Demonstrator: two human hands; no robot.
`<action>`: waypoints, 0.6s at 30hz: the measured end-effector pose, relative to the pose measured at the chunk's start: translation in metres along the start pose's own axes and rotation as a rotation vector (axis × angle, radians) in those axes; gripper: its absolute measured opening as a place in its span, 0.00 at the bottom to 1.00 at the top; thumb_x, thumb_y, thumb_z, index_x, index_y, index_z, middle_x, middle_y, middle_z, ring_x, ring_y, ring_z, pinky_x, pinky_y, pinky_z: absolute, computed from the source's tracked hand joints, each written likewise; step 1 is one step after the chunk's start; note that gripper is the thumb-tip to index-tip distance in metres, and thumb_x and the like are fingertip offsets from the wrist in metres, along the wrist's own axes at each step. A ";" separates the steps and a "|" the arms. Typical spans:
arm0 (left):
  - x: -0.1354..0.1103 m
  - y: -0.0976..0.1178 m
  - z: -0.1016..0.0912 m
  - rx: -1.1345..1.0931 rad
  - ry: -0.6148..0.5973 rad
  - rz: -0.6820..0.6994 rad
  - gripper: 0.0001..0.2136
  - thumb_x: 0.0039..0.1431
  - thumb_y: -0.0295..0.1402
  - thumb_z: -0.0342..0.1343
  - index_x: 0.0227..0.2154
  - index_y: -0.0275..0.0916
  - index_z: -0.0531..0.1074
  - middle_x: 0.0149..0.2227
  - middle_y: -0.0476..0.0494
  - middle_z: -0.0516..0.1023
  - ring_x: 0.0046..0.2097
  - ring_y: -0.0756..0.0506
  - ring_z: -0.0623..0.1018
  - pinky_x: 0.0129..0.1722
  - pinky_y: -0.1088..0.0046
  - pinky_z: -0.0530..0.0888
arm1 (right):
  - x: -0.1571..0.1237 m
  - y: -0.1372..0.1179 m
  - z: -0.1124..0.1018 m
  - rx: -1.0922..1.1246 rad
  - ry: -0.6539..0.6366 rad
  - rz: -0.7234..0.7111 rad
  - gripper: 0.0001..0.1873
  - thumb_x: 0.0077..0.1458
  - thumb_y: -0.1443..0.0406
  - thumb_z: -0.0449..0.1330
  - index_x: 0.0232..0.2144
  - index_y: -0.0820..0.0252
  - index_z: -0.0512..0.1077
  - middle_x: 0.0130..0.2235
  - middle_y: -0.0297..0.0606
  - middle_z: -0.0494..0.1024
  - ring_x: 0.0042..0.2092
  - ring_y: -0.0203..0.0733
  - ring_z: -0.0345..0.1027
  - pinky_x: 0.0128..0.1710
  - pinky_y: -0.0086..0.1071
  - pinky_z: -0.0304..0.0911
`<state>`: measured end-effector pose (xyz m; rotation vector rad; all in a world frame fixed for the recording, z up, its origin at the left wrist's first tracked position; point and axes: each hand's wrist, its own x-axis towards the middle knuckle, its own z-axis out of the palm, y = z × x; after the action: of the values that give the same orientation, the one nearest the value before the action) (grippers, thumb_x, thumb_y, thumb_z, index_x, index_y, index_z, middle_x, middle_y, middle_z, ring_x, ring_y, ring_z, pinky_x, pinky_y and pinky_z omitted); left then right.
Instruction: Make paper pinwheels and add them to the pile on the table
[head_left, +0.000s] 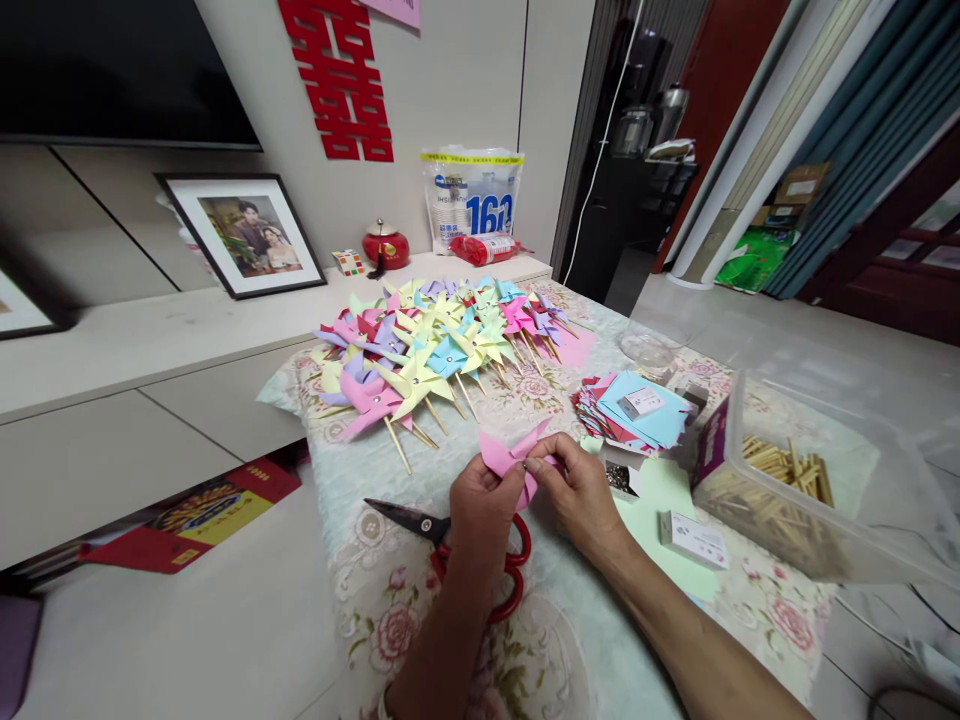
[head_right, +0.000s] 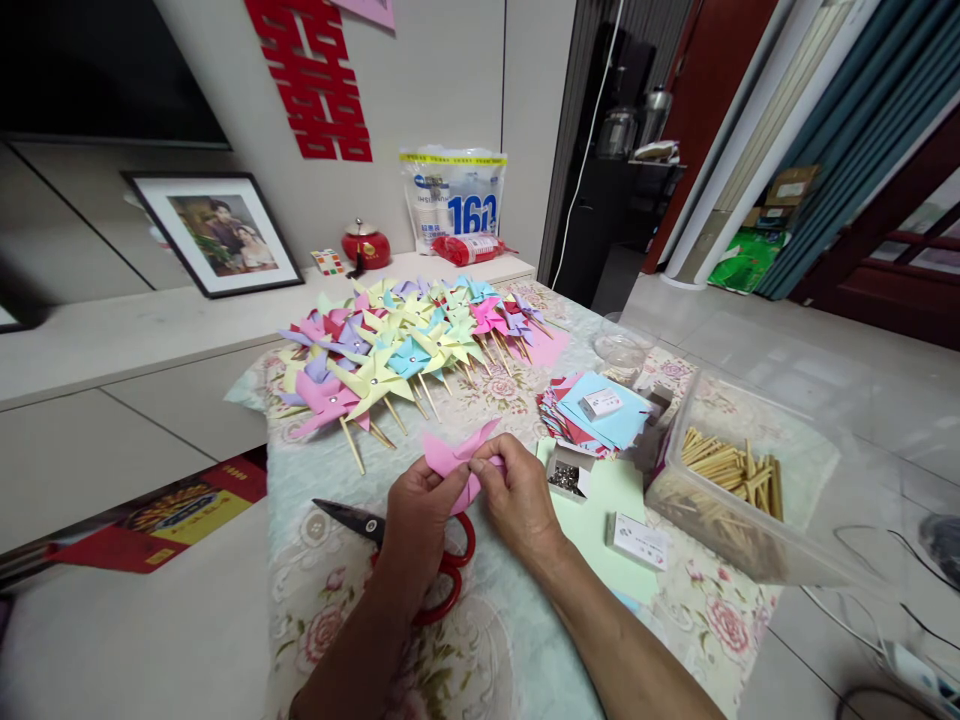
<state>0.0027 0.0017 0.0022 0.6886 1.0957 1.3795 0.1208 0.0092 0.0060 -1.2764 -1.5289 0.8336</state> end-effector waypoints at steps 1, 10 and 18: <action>0.000 0.000 0.000 -0.001 0.004 0.002 0.12 0.43 0.31 0.66 0.34 0.33 0.79 0.31 0.43 0.85 0.32 0.45 0.81 0.36 0.71 0.75 | 0.000 0.000 0.000 0.001 0.002 -0.002 0.06 0.57 0.63 0.59 0.29 0.58 0.70 0.28 0.32 0.72 0.31 0.38 0.63 0.33 0.31 0.57; 0.001 -0.005 -0.001 -0.002 0.023 0.009 0.13 0.44 0.32 0.66 0.34 0.33 0.79 0.31 0.43 0.84 0.32 0.45 0.81 0.36 0.71 0.75 | -0.001 0.001 0.004 -0.006 0.029 -0.012 0.06 0.57 0.63 0.58 0.29 0.58 0.70 0.27 0.31 0.72 0.30 0.38 0.62 0.31 0.31 0.57; -0.001 -0.002 0.000 0.016 0.020 0.018 0.12 0.44 0.33 0.67 0.34 0.34 0.79 0.30 0.44 0.84 0.31 0.45 0.81 0.36 0.70 0.75 | -0.001 -0.001 0.003 -0.018 0.036 -0.025 0.06 0.57 0.64 0.58 0.28 0.56 0.70 0.27 0.31 0.72 0.30 0.38 0.64 0.31 0.31 0.58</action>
<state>0.0037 0.0000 0.0005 0.6992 1.1197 1.3976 0.1174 0.0085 0.0053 -1.2758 -1.5237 0.7781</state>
